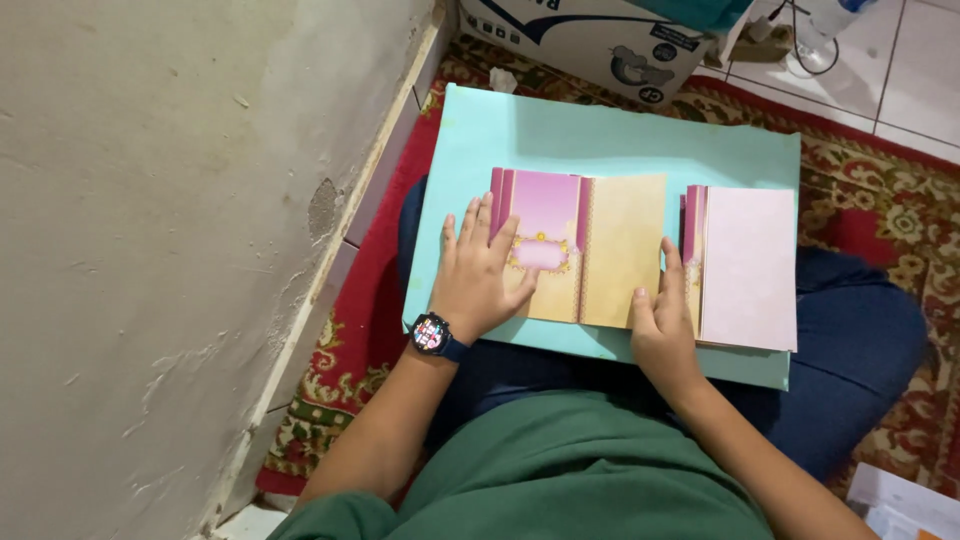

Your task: Manually pressing and flattening folded paper cards on a flat board to ensure proper creases.

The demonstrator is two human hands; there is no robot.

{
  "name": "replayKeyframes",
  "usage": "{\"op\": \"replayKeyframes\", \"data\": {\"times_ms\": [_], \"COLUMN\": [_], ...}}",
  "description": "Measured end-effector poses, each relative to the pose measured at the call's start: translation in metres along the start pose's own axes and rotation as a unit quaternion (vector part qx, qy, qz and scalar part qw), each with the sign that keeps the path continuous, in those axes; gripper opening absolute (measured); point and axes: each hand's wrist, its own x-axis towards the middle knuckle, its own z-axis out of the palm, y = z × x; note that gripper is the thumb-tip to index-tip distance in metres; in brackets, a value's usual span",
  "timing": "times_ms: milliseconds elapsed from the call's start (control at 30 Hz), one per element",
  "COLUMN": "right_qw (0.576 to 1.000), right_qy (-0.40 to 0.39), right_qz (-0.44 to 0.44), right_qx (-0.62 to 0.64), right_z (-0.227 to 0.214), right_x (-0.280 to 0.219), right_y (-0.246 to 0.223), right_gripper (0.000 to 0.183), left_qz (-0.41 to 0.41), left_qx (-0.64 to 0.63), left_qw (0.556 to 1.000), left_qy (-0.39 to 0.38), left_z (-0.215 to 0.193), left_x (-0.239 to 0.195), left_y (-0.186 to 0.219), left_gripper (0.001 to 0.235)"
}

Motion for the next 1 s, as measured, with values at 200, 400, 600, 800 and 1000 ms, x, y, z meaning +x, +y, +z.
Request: {"op": "replayKeyframes", "data": {"times_ms": [200,400,600,800,1000], "right_qw": [1.0,0.997,0.985,0.989,0.987], "right_qy": [-0.019,-0.037,-0.055,-0.05,-0.044], "right_qz": [0.008,0.05,0.07,0.069,0.059], "right_qx": [-0.019,-0.034,-0.15,-0.12,-0.141], "right_z": [-0.002,-0.003,0.001,0.0,0.001], "right_x": [0.01,0.007,0.011,0.01,0.007], "right_y": [0.007,-0.01,-0.012,-0.012,-0.008], "right_gripper": [0.073,0.076,0.079,0.076,0.076], "left_qz": [-0.013,-0.02,-0.023,-0.025,-0.022], "left_qx": [0.004,-0.003,0.004,0.0,-0.001], "left_qw": [1.0,0.999,0.999,0.999,0.999], "left_qy": [-0.022,-0.034,-0.04,-0.045,-0.044], "left_z": [0.004,0.003,0.008,0.009,0.011], "left_x": [0.0,0.002,0.002,0.003,0.002], "left_y": [-0.002,-0.002,-0.006,-0.006,-0.008], "left_gripper": [0.078,0.083,0.088,0.088,0.089]}}
